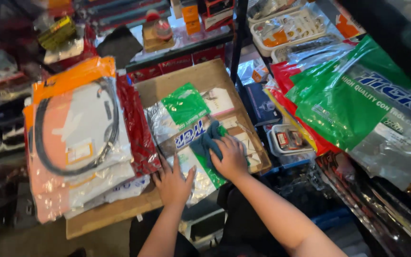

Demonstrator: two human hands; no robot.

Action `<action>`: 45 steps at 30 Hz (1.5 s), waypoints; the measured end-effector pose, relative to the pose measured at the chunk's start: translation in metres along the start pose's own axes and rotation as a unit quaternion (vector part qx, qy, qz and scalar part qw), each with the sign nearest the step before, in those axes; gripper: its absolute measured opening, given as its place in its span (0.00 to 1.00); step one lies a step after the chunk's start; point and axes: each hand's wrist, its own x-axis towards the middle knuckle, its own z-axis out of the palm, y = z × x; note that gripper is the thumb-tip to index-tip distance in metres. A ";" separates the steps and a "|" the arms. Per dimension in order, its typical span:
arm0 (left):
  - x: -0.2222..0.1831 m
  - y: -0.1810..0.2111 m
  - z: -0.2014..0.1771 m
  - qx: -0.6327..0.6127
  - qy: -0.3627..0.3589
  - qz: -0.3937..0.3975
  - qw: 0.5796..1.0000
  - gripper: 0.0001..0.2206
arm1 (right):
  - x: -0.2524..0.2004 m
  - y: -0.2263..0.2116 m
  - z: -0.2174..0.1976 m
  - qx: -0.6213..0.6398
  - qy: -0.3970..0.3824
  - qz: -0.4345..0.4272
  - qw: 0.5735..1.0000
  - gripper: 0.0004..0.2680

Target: Cleaning and wiping down packaged motorcycle throttle cables using a cloth.

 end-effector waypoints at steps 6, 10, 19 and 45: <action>-0.006 -0.004 -0.011 -0.028 -0.067 -0.010 0.997 0.35 | 0.001 -0.025 -0.022 -0.023 -0.043 -0.030 0.998 0.19; -0.008 -0.008 -0.024 -0.058 -0.070 0.019 0.996 0.36 | -0.012 -0.019 -0.018 -0.021 -0.051 -0.024 0.998 0.21; -0.009 -0.016 -0.001 -0.059 -0.004 0.087 0.994 0.35 | -0.075 -0.013 -0.048 -0.113 -0.051 -0.031 0.992 0.21; 0.000 -0.014 -0.017 -0.123 -0.088 0.056 0.987 0.33 | 0.145 -0.015 0.099 -0.093 -0.033 -0.010 0.995 0.22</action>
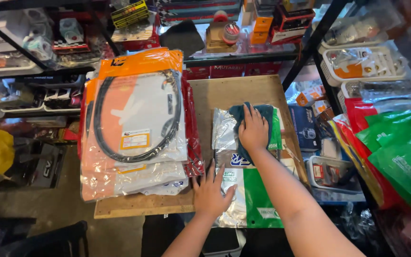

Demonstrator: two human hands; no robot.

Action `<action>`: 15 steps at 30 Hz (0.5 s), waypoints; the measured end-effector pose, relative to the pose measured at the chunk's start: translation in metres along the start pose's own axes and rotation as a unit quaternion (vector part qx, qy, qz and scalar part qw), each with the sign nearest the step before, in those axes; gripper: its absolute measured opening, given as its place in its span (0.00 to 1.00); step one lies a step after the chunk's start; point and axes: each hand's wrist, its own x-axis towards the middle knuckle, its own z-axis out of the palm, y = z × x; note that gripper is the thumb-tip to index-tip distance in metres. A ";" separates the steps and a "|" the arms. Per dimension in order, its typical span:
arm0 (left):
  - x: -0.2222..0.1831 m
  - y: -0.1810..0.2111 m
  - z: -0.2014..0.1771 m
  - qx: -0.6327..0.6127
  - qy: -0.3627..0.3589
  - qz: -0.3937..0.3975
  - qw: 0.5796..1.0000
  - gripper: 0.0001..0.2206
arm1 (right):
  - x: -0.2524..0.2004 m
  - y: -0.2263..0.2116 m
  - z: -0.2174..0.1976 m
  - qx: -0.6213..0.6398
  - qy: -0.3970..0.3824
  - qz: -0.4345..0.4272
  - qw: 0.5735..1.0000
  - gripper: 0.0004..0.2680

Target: Cleaning and wiping down packaged motorcycle throttle cables using a cloth.

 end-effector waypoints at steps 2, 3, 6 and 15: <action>0.000 0.002 -0.005 -0.009 -0.034 -0.011 0.999 0.33 | 0.001 0.002 -0.003 0.014 -0.046 0.007 0.999 0.24; 0.001 0.000 -0.003 -0.010 -0.031 -0.011 0.999 0.33 | 0.000 0.001 -0.001 0.014 -0.044 0.004 0.999 0.24; 0.001 -0.003 0.004 -0.003 0.002 0.008 1.000 0.33 | -0.012 0.001 0.001 0.011 -0.054 0.001 0.998 0.26; 0.003 -0.011 0.023 0.043 0.078 0.037 0.995 0.31 | -0.087 -0.030 -0.033 0.050 -0.071 -0.037 0.996 0.25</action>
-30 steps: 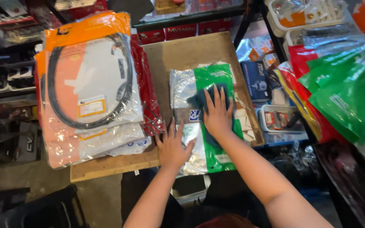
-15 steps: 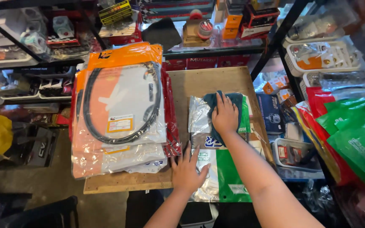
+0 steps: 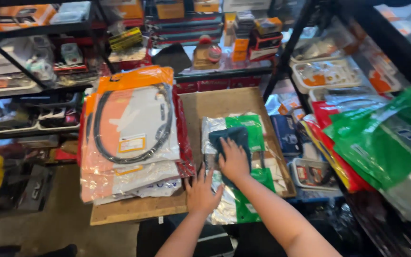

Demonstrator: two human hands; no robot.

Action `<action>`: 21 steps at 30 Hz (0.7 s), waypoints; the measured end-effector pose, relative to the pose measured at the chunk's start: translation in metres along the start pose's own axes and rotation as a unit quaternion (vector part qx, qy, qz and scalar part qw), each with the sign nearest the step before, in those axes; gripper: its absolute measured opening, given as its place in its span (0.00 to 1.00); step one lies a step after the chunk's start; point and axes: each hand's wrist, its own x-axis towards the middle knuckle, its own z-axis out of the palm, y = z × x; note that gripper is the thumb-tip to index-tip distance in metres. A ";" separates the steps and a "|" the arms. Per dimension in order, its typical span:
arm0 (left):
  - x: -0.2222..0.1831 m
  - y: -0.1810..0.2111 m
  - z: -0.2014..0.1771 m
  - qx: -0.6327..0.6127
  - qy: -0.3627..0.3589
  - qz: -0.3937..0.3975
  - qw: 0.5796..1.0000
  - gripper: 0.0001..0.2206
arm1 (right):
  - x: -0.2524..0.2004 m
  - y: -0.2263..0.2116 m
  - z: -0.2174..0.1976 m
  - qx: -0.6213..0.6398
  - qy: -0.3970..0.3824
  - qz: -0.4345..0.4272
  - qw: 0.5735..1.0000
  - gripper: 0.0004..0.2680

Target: Cleaning and wiping down packaged motorcycle throttle cables using a cloth.

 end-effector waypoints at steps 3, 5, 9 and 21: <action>-0.006 0.000 0.001 0.020 0.013 0.001 1.000 0.32 | -0.034 -0.003 -0.010 0.023 -0.019 -0.016 0.999 0.25; -0.008 -0.001 0.000 0.029 -0.017 0.007 0.999 0.35 | -0.052 -0.002 -0.018 0.017 -0.052 -0.018 0.998 0.25; -0.008 0.000 -0.002 0.021 -0.029 -0.002 0.999 0.33 | -0.094 -0.009 -0.050 0.030 -0.069 -0.028 0.997 0.25; -0.005 0.004 0.000 0.049 -0.027 -0.015 0.998 0.30 | -0.109 -0.013 -0.073 0.006 -0.120 -0.002 0.993 0.21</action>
